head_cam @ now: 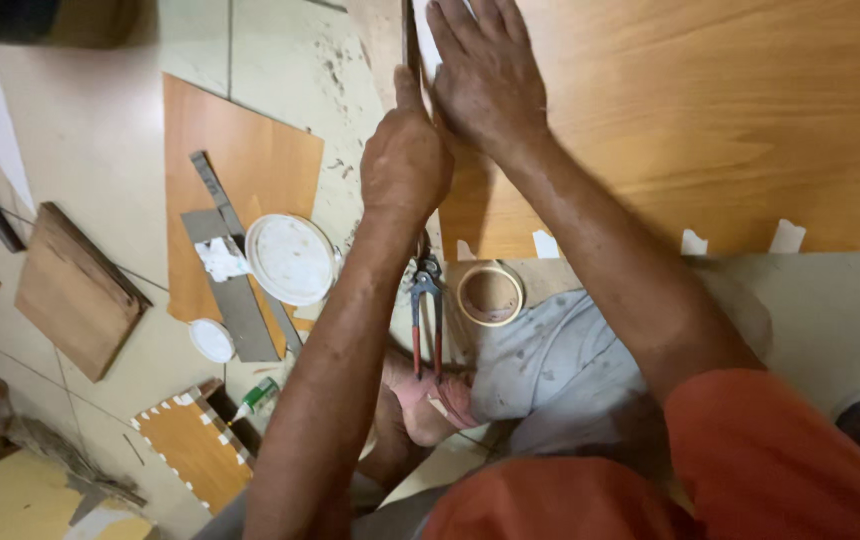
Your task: The person sits on the floor and uses pliers to manipulate a small wooden piece, applies glue, and then attaches white tape to the edges of a wooden board. They also use a metal file to smooth the board's edge.
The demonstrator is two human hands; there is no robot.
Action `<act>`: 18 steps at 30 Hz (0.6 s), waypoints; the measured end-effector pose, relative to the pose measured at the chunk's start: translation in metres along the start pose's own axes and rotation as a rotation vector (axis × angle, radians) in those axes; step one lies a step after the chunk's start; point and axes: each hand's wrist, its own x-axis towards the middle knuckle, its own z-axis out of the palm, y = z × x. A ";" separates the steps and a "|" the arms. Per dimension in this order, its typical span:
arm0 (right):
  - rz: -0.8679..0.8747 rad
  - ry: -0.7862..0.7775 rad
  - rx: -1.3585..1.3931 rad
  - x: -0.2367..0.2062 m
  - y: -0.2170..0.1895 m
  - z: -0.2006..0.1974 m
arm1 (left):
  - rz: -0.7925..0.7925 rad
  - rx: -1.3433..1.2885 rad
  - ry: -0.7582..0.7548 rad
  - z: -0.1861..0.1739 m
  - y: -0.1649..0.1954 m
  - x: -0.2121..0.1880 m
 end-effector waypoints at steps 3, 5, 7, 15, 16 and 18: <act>0.010 -0.022 0.054 -0.001 -0.001 -0.005 | -0.003 0.029 -0.050 -0.017 -0.013 -0.006; 0.021 -0.034 0.075 -0.001 -0.001 -0.007 | -0.058 0.004 -0.125 -0.022 -0.011 -0.009; 0.023 -0.076 0.107 0.000 -0.002 -0.008 | -0.144 -0.060 -0.177 -0.017 -0.001 -0.012; 0.007 -0.031 0.054 0.006 -0.007 -0.010 | -0.057 0.003 -0.022 -0.017 -0.008 -0.020; 0.009 -0.034 0.049 0.004 -0.007 -0.009 | -0.022 0.015 -0.009 -0.023 -0.013 -0.025; -0.016 -0.017 0.048 0.001 -0.008 -0.009 | -0.027 -0.007 -0.078 -0.030 -0.017 -0.038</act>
